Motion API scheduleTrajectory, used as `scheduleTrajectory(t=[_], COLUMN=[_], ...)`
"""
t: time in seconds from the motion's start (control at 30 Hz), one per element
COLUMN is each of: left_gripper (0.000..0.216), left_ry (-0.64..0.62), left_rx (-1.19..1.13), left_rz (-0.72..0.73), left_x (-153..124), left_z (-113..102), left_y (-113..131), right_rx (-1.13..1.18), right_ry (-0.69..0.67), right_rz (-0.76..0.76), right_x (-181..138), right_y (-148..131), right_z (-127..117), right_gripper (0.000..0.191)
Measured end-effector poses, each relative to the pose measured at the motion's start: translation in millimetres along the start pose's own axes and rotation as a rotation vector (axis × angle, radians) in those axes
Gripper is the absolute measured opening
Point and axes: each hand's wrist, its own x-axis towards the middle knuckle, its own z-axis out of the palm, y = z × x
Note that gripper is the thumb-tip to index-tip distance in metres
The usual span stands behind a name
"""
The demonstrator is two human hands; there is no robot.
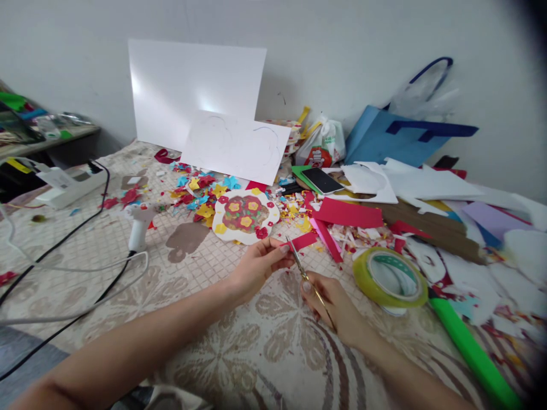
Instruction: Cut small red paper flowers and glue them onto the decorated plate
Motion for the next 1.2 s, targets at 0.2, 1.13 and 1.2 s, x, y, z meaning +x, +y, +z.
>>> scheduleTrajectory(t=[0.2, 1.13, 1.2], left_gripper=[0.017, 0.024, 0.025], left_ry=[-0.010, -0.039, -0.085], left_rx=[0.001, 0.298, 0.358], left_rz=[-0.003, -0.051, -0.054], left_x=[1, 2, 1], left_z=[0, -6, -5], left_y=[0, -2, -3], right_rx=[0.019, -0.670, -0.444], right_ry=[0.005, 0.361, 0.295], right_rz=[0.009, -0.186, -0.212], right_x=[-1, 8, 6], right_y=[1, 1, -4], right_z=[0, -39, -37], right_gripper=[0.049, 0.019, 0.019])
